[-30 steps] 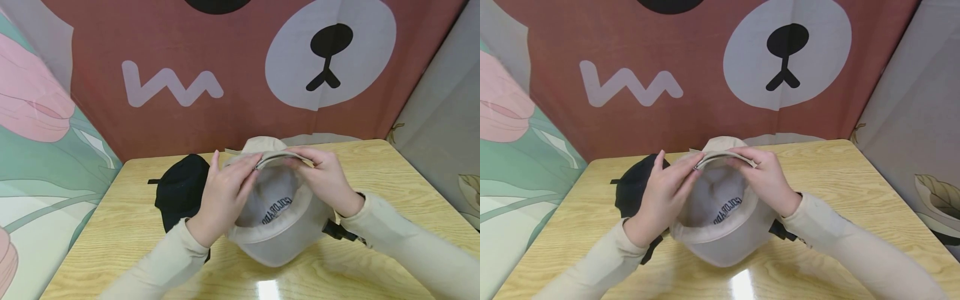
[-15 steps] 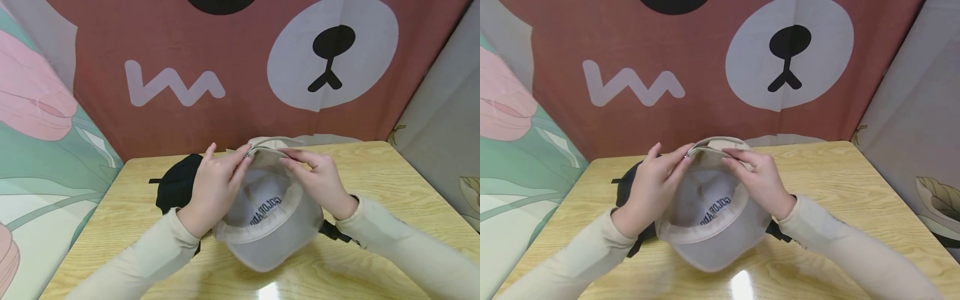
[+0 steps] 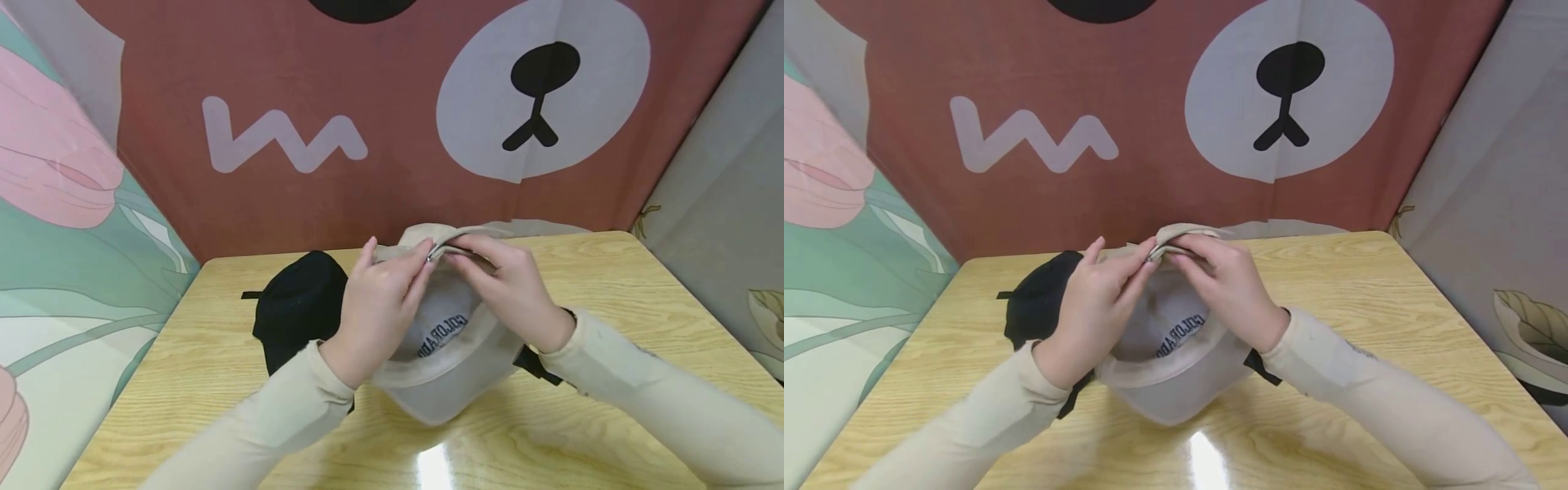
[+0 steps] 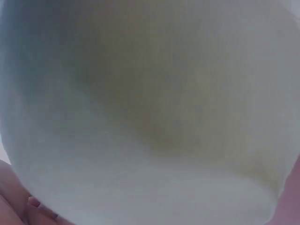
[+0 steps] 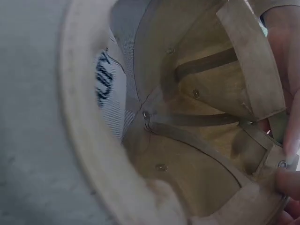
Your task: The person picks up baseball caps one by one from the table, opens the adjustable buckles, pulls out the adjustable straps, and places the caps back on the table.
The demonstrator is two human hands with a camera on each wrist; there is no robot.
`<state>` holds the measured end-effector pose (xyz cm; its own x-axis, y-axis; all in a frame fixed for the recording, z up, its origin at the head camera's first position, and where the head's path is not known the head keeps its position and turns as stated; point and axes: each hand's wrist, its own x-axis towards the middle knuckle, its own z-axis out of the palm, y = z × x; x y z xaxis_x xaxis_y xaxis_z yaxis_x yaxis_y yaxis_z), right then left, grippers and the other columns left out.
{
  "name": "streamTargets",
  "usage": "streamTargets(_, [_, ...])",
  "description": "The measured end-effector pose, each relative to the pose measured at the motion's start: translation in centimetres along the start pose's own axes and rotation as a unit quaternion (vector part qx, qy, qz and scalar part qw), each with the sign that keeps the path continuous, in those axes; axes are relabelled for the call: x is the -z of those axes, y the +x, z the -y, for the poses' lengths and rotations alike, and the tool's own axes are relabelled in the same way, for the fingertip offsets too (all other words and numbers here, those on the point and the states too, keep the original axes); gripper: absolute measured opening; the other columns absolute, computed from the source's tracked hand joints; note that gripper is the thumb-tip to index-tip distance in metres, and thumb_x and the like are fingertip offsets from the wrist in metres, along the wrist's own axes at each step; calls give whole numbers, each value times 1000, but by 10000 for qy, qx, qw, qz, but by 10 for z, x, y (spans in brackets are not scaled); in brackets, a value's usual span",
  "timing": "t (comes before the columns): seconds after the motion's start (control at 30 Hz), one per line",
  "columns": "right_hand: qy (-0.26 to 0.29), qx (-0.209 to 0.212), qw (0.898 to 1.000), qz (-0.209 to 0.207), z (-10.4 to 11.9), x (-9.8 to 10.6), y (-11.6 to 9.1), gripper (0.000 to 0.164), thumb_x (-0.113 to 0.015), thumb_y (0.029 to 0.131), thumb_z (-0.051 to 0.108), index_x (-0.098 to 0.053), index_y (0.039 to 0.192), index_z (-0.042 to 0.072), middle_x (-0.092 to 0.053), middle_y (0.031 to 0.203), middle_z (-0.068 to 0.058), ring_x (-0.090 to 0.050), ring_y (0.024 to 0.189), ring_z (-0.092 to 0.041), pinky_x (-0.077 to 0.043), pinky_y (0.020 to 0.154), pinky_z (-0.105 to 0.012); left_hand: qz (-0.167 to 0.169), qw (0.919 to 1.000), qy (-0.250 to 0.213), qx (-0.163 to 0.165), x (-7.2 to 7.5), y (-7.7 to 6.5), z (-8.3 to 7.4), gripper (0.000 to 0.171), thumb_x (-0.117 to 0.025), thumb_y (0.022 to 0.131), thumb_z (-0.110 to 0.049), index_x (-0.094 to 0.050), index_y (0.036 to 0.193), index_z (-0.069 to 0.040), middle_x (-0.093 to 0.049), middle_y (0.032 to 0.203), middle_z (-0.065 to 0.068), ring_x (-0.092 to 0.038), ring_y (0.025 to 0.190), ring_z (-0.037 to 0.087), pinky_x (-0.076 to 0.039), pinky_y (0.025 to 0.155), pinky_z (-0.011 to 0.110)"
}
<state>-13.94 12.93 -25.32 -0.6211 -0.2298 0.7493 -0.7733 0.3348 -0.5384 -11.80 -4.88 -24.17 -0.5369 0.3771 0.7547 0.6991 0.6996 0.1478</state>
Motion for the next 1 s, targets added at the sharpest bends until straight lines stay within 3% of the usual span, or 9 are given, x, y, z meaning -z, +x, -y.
streamTargets(0.17, [-625,492,9968,57,-3,3,5,18,-73,77,-13,-70,94,-7,-70,90,-12,-64,80,-13,-48,76,-14,-86,9998,-77,-173,-6,0,-1,28,-67,92,-12,-68,117,2,-71,108,11,-70,89,20,-46,98,42])
streamTargets(0.33, [-1311,1042,9855,255,-6,10,8,19,-77,72,-10,-70,88,-3,-69,83,-10,-63,75,-18,-49,71,-20,-165,9994,-127,-269,-9,-1,0,27,-69,91,-12,-70,114,2,-73,102,11,-70,85,21,-55,76,35])
streamTargets(0.4, [-1449,1197,9815,356,-7,13,9,19,-77,72,-10,-69,87,-2,-69,82,-9,-63,76,-20,-50,70,-27,-51,9991,-234,-346,-6,-1,0,29,-70,90,-13,-69,115,1,-72,102,11,-69,86,22,-56,71,35])
streamTargets(0.53, [-1570,1528,9744,513,-6,19,9,20,-76,71,-10,-68,87,-1,-68,82,-7,-62,78,-23,-50,70,-35,425,9950,-671,-613,4,3,5,32,-71,89,-14,-68,118,0,-71,106,10,-69,92,20,-56,74,32])
streamTargets(0.67, [-1490,1726,9717,622,-7,25,9,22,-76,70,-12,-67,87,-2,-68,82,-8,-62,80,-24,-47,76,-30,840,9853,-1300,-722,16,9,13,29,-72,88,-13,-67,115,-2,-71,105,5,-68,84,12,-53,73,23])
streamTargets(0.87, [-1338,1827,9716,691,-7,30,9,23,-76,69,-13,-69,86,0,-68,79,-5,-61,77,-23,-45,76,-26,1092,9717,-1887,-909,22,14,21,29,-77,82,-9,-68,110,-6,-70,100,1,-61,77,5,-49,73,18])
streamTargets(0.93, [-1291,1955,9694,733,-7,30,9,7,-74,80,1,-71,86,1,-69,80,-4,-61,77,-23,-45,76,-28,1143,9684,-1982,-996,21,15,23,32,-78,80,-9,-68,110,-6,-70,100,0,-61,76,5,-49,73,17])
streamTargets(1.0, [-1251,2090,9668,771,-8,30,9,15,-67,91,17,-72,87,3,-70,81,-3,-62,78,-23,-46,75,-29,1169,9659,-2046,-1068,20,15,25,34,-80,78,-9,-68,110,-6,-70,100,0,-60,74,6,-49,71,18])
